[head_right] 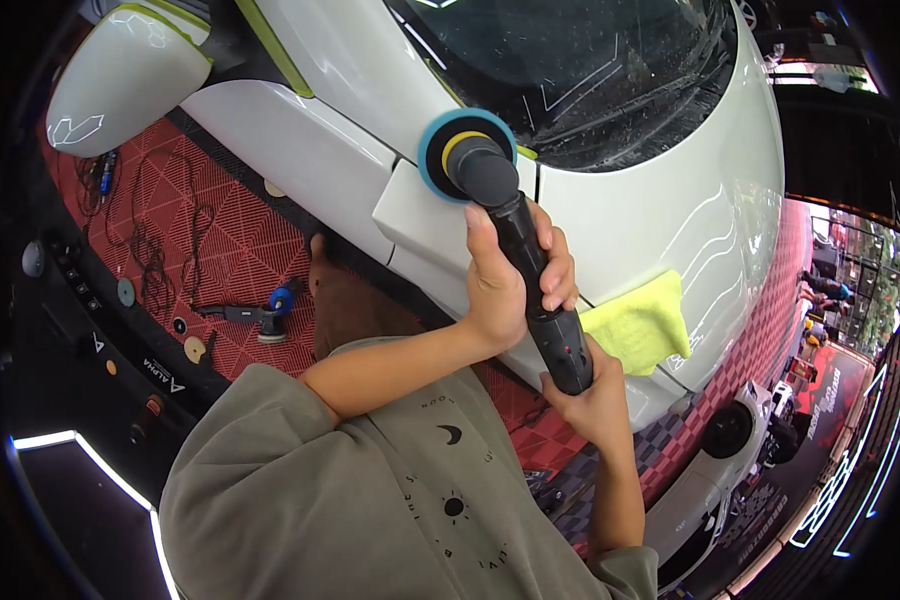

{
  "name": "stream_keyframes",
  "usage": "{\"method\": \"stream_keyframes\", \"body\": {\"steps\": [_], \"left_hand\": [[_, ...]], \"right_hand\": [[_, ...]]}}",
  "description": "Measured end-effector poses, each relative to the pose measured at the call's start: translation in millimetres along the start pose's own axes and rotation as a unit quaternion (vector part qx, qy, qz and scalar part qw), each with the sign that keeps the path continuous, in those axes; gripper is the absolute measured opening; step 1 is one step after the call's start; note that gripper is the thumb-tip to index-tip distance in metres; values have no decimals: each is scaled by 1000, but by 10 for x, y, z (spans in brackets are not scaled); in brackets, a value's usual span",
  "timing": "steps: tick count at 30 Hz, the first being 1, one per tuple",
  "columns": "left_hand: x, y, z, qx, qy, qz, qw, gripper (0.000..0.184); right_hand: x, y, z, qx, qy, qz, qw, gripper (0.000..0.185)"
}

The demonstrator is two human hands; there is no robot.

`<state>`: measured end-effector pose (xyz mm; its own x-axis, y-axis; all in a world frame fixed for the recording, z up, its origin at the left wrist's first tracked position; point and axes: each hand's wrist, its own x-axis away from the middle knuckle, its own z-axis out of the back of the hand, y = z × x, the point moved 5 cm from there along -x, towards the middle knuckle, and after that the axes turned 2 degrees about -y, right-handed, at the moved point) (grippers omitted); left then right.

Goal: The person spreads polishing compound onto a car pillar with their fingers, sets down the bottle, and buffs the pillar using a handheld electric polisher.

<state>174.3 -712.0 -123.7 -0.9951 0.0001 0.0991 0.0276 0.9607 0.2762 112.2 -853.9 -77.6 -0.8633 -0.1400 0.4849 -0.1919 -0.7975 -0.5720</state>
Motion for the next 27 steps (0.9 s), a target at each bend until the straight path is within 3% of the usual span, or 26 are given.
{"method": "stream_keyframes", "body": {"steps": [8, 14, 27], "left_hand": [[-147, 905, 174, 44, 3, -117, 992, 76], [-470, 1624, 41, 44, -62, -155, 985, 77], [-1360, 3290, -667, 35, -86, -184, 979, 73]], "right_hand": [[-473, -810, -181, 144, 45, 139, 979, 22], [-716, -1507, -248, 133, 70, 164, 975, 22], [-1262, -3345, -7, 118, 89, 282, 948, 22]]}}
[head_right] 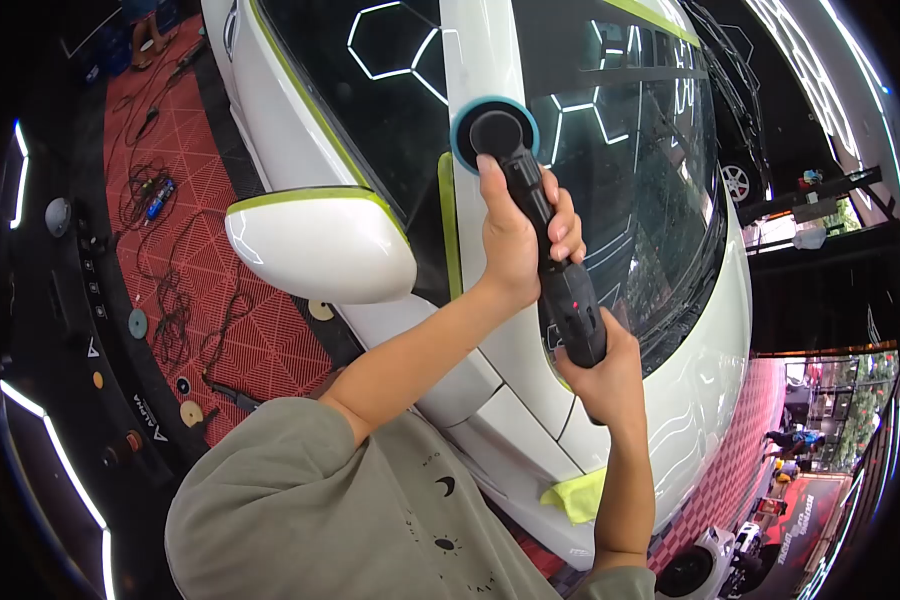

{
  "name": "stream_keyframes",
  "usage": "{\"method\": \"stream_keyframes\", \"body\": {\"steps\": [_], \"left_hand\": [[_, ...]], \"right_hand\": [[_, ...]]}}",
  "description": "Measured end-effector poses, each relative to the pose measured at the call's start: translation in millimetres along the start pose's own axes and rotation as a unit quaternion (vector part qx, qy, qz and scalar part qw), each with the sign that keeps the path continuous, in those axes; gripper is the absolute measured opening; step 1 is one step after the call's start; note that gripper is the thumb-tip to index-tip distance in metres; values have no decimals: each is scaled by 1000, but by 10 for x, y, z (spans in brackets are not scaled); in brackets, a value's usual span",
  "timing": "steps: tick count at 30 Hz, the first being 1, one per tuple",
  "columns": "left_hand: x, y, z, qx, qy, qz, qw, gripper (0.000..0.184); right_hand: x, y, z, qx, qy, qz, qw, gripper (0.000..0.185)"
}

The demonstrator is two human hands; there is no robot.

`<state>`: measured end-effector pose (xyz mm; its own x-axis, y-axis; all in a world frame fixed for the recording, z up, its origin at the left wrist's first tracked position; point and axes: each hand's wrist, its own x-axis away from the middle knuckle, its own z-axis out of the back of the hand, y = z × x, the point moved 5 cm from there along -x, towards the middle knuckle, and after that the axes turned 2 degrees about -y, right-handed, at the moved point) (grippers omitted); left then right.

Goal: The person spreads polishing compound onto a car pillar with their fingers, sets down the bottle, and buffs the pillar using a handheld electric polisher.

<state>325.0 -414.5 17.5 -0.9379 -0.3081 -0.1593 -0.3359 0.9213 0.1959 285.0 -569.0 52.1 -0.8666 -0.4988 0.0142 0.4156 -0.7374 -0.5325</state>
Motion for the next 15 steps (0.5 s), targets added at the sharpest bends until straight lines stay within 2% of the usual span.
{"method": "stream_keyframes", "body": {"steps": [3, 5, 7, 8, 9, 15], "left_hand": [[-269, 152, -91, -19, -15, -29, 999, 72], [-240, 81, -83, -20, -1, -8, 1000, 72], [-43, -94, -51, -31, 7, 18, 999, 72], [129, -218, 0, -35, 0, 28, 999, 72], [314, -365, 73, -32, 0, 40, 999, 73], [1341, -1125, 402, 5, 16, 109, 994, 75]], "right_hand": [[-227, -241, 90, -24, -6, -46, 999, 22], [-176, -134, 78, -33, -14, -79, 996, 22], [24, 100, 3, -46, -20, -53, 997, 24], [184, 185, -53, -44, 9, -21, 999, 25], [372, 333, -108, -64, -15, -103, 993, 24], [1444, 1034, -334, -21, -24, -180, 983, 24]]}}
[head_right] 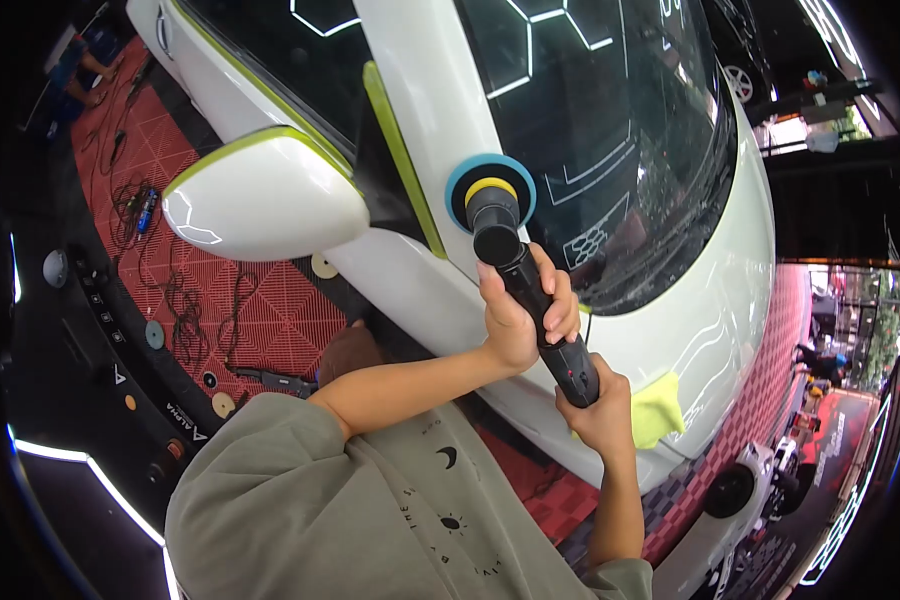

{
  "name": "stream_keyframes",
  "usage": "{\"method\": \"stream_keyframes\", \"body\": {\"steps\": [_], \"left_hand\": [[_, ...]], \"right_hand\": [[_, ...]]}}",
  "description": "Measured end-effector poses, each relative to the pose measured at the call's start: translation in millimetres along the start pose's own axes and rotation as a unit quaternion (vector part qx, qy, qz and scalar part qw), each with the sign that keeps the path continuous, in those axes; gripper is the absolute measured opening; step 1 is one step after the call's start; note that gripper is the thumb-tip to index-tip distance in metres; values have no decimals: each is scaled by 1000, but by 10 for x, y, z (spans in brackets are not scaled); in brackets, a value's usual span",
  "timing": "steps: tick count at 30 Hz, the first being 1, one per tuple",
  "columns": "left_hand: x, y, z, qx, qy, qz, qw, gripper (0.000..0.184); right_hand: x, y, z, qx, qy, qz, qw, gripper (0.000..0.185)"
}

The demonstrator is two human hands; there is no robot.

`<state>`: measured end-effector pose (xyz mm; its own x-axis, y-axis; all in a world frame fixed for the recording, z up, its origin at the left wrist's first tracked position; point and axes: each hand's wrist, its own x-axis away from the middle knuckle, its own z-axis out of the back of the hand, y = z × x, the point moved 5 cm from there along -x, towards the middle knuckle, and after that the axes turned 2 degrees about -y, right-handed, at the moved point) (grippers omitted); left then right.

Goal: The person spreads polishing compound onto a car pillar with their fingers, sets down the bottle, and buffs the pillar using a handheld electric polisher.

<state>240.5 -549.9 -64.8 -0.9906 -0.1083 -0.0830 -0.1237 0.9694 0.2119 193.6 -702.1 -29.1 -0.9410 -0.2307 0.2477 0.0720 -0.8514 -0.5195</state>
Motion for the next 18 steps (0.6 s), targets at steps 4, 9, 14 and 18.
{"method": "stream_keyframes", "body": {"steps": [4, 9, 14, 18], "left_hand": [[400, -560, 140, 1, 27, 29, 999, 74], [749, -1129, 225, 1, 39, 66, 997, 72], [956, -1692, 188, 15, 27, 104, 994, 71], [1034, -1976, 83, -6, 19, 132, 991, 68]], "right_hand": [[382, 574, -90, -29, -23, -31, 999, 24], [762, 1075, -59, -51, -45, -47, 997, 23], [1071, 1418, 111, -94, -79, -124, 985, 28], [1322, 1763, 275, -117, -99, -154, 976, 31]]}}
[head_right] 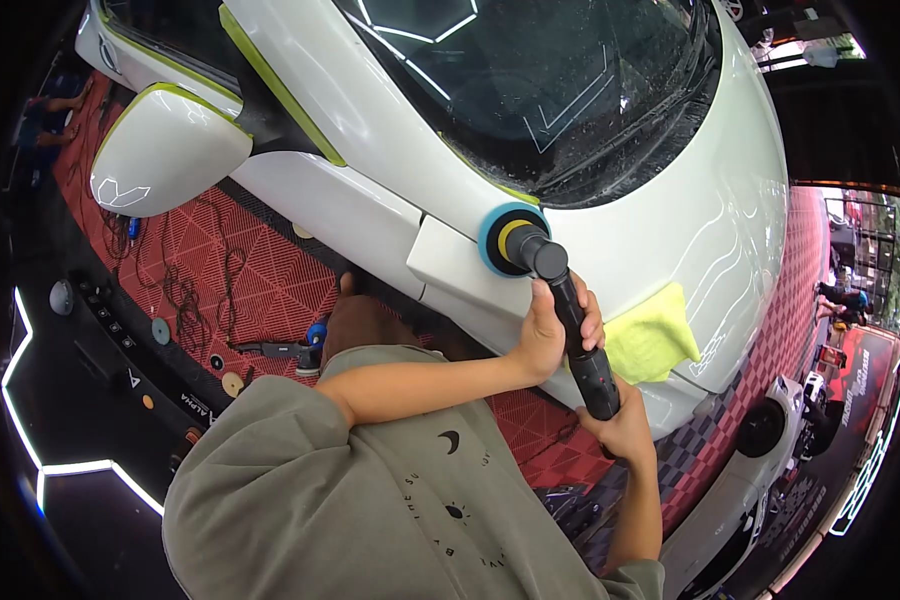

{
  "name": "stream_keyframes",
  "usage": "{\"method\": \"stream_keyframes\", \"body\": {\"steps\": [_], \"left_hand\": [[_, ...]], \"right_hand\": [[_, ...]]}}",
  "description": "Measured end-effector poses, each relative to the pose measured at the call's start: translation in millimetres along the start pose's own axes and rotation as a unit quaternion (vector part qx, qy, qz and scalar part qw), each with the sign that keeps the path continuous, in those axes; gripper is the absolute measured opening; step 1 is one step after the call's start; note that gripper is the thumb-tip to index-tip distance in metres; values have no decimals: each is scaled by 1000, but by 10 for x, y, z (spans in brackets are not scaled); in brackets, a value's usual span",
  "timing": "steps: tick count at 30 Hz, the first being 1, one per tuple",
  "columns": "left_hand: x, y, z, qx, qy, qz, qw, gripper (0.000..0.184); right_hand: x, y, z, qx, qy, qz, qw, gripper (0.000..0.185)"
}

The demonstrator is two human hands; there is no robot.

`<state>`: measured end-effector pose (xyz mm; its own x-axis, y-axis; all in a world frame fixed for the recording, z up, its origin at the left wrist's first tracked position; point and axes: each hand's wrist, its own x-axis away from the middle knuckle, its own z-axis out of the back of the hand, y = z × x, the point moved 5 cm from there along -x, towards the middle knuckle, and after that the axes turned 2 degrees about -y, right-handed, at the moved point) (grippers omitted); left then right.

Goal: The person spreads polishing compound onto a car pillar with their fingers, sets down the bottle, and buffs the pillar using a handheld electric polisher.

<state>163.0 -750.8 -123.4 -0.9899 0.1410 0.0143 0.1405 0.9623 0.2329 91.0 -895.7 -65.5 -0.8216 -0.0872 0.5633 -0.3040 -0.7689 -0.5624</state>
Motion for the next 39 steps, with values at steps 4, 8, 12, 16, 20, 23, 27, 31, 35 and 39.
{"method": "stream_keyframes", "body": {"steps": [4, 8, 12, 16, 20, 23, 27, 31, 35, 39], "left_hand": [[-145, 124, -40, -22, 16, 8, 1000, 63], [-327, 571, -18, -54, 28, -11, 998, 62], [-450, 1082, -69, -69, 13, -39, 997, 63], [-579, 1647, -184, -86, 8, -62, 994, 64], [-669, 2188, -304, -112, 17, -68, 991, 64], [-770, 2569, -359, -133, 12, -83, 988, 66], [-945, 3069, -484, -143, -13, -98, 985, 66], [-1155, 3560, -648, -141, -34, -123, 982, 68], [-1404, 3997, -776, -133, -48, -134, 981, 69], [-1550, 4267, -873, -131, -60, -170, 975, 71]], "right_hand": [[-75, -26, -29, -33, -40, -48, 998, 29], [-336, -375, -128, -51, -62, -24, 997, 28], [-572, -743, -245, -42, -64, 14, 997, 27], [-737, -1309, -363, -56, -61, 59, 995, 22], [-862, -1818, -530, -89, -53, 87, 991, 21], [-963, -2147, -628, -90, -40, 108, 989, 20], [-1109, -2644, -695, -101, -20, 134, 986, 18], [-1239, -3199, -676, -95, -6, 183, 978, 15], [-1383, -3710, -636, -83, -12, 208, 975, 19], [-1364, -4067, -611, -89, 0, 213, 973, 22]]}}
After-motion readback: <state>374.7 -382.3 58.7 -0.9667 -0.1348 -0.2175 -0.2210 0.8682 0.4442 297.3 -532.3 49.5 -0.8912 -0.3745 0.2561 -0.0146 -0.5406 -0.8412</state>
